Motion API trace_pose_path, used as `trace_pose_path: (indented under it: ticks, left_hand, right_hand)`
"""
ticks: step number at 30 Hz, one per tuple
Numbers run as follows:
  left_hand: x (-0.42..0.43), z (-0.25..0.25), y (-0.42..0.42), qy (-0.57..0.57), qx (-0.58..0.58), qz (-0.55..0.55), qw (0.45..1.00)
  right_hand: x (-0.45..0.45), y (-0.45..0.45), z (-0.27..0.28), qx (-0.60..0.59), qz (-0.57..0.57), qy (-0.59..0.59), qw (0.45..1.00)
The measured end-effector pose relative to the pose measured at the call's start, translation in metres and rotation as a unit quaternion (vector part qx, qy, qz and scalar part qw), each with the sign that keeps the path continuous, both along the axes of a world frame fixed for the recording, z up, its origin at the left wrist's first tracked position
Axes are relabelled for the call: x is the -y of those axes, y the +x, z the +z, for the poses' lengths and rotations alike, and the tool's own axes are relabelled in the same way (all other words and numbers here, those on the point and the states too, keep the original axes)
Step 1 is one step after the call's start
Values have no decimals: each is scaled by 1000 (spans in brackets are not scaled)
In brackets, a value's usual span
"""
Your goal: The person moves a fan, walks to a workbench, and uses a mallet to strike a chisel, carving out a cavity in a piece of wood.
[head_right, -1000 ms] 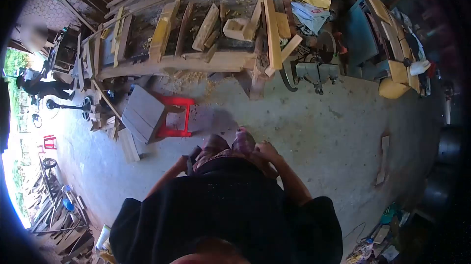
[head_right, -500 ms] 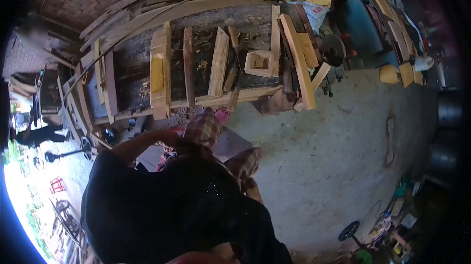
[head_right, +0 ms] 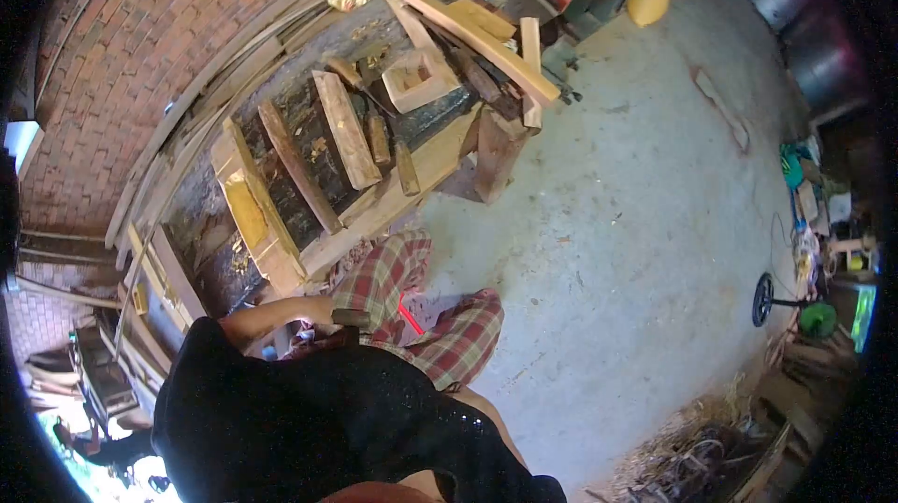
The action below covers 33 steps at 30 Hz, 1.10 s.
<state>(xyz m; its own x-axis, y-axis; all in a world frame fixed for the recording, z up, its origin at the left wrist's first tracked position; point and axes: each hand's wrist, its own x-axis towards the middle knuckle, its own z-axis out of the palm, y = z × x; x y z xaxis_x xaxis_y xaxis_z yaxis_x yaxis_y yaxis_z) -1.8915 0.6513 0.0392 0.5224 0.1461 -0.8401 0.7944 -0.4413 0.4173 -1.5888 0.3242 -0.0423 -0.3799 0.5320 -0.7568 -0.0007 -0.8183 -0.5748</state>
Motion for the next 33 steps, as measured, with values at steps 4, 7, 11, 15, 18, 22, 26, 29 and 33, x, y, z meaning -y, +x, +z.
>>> trace_pose_path:
  ticks: [4, 7, 11, 15, 18, 22, 26, 29, 33]
  left_hand:
    - [18, 2, -15, 67, 51, 8, 996]
    - [34, 30, -20, 101, 166, 38, 980]
    - [46, 75, -19, 167, 206, 42, 963]
    - [50, 103, -27, 217, 361, 88, 903]
    - [42, 128, -32, 235, 434, 60, 868]
    - [18, 139, -36, 268, 520, 69, 808]
    - [-9, 137, -37, 283, 604, 98, 738]
    - [-20, 144, -35, 264, 645, 119, 707]
    - [-21, 135, -27, 231, 645, 138, 716]
  right_hand:
    - [3, -36, 7, 11, 43, 24, 999]
    - [-37, -35, 7, 123, 87, 91, 984]
    - [-115, -49, 29, 319, -105, 270, 902]
    - [-212, -63, 45, 292, -143, 463, 825]
    - [-263, -98, 98, 281, -153, 462, 827]
    - [-321, -116, 103, 410, -94, 556, 717]
    - [-367, -129, 107, 547, -63, 552, 626]
    - [-398, -140, 96, 651, -15, 522, 550]
    - [-421, -170, 110, 657, 38, 449, 604]
